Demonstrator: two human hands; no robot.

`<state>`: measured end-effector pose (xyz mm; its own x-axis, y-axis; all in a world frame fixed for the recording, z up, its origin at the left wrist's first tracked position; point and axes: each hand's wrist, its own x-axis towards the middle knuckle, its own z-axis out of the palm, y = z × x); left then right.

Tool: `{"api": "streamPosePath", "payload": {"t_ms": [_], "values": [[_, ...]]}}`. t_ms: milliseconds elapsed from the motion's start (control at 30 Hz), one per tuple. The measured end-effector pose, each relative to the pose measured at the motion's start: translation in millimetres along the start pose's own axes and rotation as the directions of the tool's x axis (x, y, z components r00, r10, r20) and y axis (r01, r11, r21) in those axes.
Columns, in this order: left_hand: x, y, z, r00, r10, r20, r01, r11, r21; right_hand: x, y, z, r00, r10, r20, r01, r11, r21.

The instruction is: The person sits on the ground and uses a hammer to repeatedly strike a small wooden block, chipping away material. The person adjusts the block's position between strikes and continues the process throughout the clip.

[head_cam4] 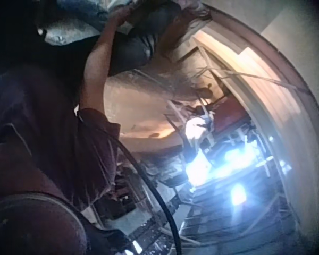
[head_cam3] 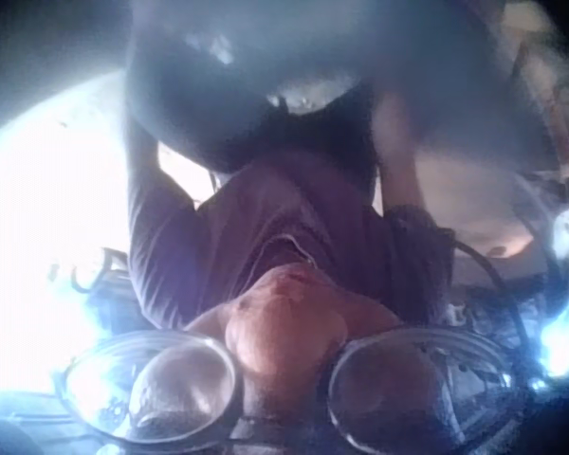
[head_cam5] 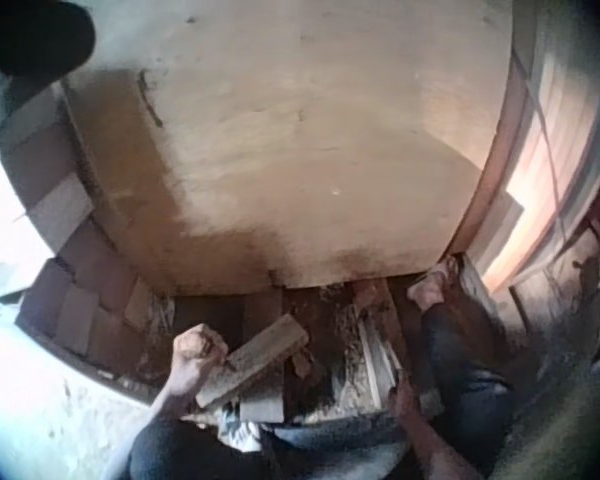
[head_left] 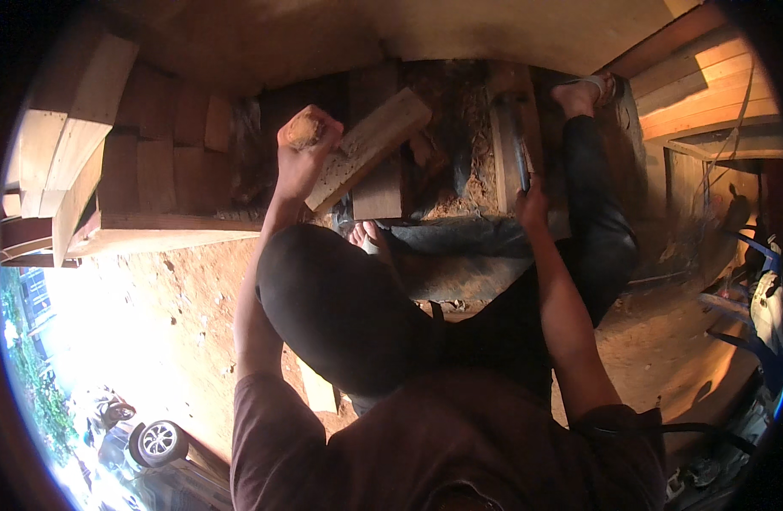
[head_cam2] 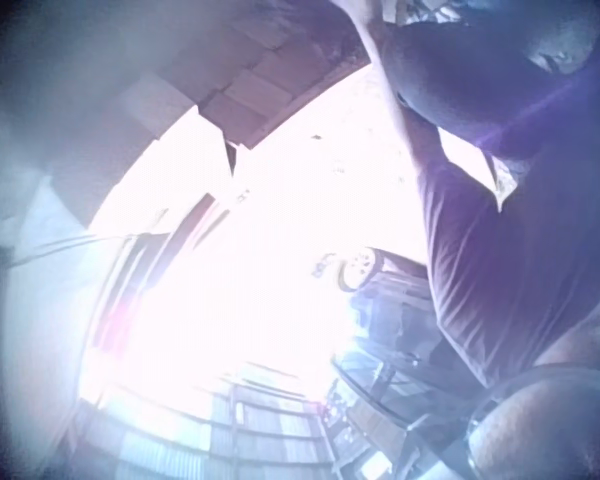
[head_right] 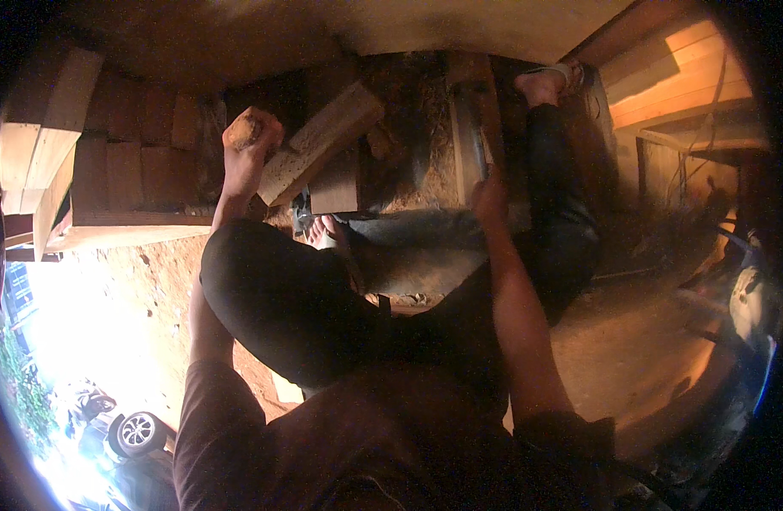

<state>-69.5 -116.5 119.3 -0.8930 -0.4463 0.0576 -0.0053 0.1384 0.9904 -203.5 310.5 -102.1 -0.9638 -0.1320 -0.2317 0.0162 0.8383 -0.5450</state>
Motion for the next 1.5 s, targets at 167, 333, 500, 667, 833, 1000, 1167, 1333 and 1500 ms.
{"api": "streamPosePath", "payload": {"t_ms": [167,333,500,667,833,1000,1167,1333,1500], "values": [[-2,-2,2,0.999,-0.014,-0.033,0.011,0.996,-0.092,-1,4,11,1.0,0.025,-0.011,-0.026,0.994,-0.109],[-2,-1,4,1.0,0.009,-0.006,-0.01,0.996,-0.084,-4,-6,8,0.99,0.106,0.096,-0.094,0.989,-0.116],[1,-5,3,1.0,0.016,0.0,-0.016,0.996,-0.083,-3,-7,19,0.994,0.035,0.1,-0.029,0.998,-0.056],[4,-6,3,1.0,-0.007,0.02,0.008,0.999,-0.041,-8,-4,30,0.998,-0.015,0.055,0.016,1.0,-0.009],[4,-6,6,1.0,-0.006,0.017,0.007,0.997,-0.082,-7,-17,20,1.0,0.017,-0.025,-0.018,0.999,-0.048],[13,-9,6,0.999,-0.026,-0.022,0.025,0.998,-0.064,-2,-17,3,0.988,-0.062,-0.139,0.063,0.998,0.001],[13,-14,5,0.995,-0.012,-0.101,0.005,0.998,-0.064,-24,-47,-31,0.987,-0.138,-0.083,0.156,0.946,0.284],[11,-12,4,0.994,-0.017,-0.111,0.021,0.999,0.029,-71,-110,-115,0.938,-0.102,0.331,-0.068,0.882,0.467],[11,-7,13,0.991,0.016,-0.13,-0.018,1.0,-0.01,-88,-172,-159,0.828,-0.528,0.188,0.416,0.804,0.424]]}}
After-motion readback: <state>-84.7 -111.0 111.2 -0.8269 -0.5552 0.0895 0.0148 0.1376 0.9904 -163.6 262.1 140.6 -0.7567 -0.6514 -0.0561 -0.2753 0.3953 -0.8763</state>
